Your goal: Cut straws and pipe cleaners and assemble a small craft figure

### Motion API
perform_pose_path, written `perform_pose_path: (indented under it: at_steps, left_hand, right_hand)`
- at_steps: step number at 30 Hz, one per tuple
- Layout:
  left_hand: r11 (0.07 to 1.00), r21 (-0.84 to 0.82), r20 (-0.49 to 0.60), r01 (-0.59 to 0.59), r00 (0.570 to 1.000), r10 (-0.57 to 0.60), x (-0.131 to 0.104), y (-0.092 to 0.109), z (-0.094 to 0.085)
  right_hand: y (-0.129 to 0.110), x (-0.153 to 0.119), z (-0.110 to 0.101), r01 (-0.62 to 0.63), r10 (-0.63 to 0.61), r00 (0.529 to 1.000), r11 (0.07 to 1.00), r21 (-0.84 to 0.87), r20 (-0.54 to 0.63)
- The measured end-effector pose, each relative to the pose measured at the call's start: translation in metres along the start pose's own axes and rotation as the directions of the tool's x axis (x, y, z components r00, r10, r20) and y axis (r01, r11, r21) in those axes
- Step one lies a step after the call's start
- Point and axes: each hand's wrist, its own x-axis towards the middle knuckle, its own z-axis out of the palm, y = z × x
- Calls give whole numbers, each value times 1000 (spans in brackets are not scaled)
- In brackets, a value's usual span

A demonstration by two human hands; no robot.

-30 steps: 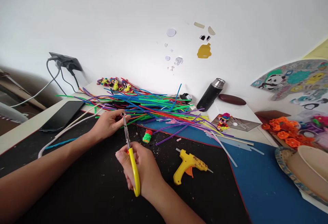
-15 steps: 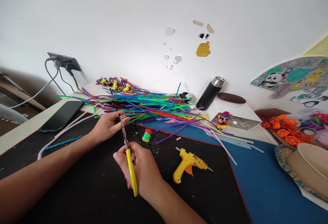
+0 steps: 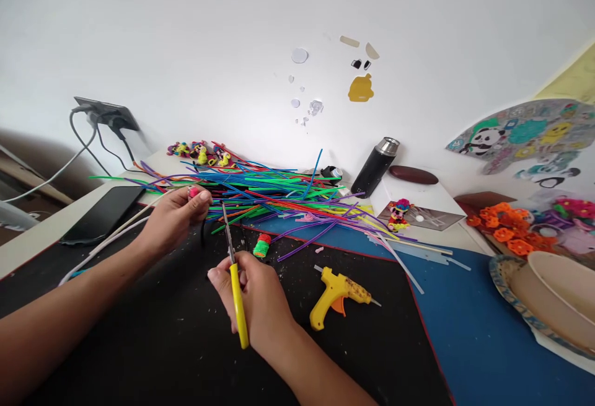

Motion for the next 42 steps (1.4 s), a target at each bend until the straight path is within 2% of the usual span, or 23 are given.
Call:
perform_pose_path:
  at_steps: [2,6,14,27,35,42]
  left_hand:
    - [996,-86,11,30,1000,-29,-1,6,1]
    - [985,-150,61,88,995,-80,-6,11,6]
    - [973,-182,96,143,987,-127,-8,6,11]
    - [975,-149,134,168,980,-148,0,11,21]
    - [977,-135,130,162,981,-145,1,8,19]
    - [967,-178,118,183,980,-164,5,8,14]
  right_hand:
    - [0,1,-2,5,-6,1000,1000,-22,-16]
    - [-1,1,-3,-11,9,1000,998,-65,-30]
    - [-5,0,-2,-11,6,999,993,-115,-48]
    - [-2,2,-6,-35,27,998,991,-128,-58]
    - [4,3,-5,-53,45,997,990,-133,-62]
    - [0,3,-3,-45,42,998,995,-85,-36]
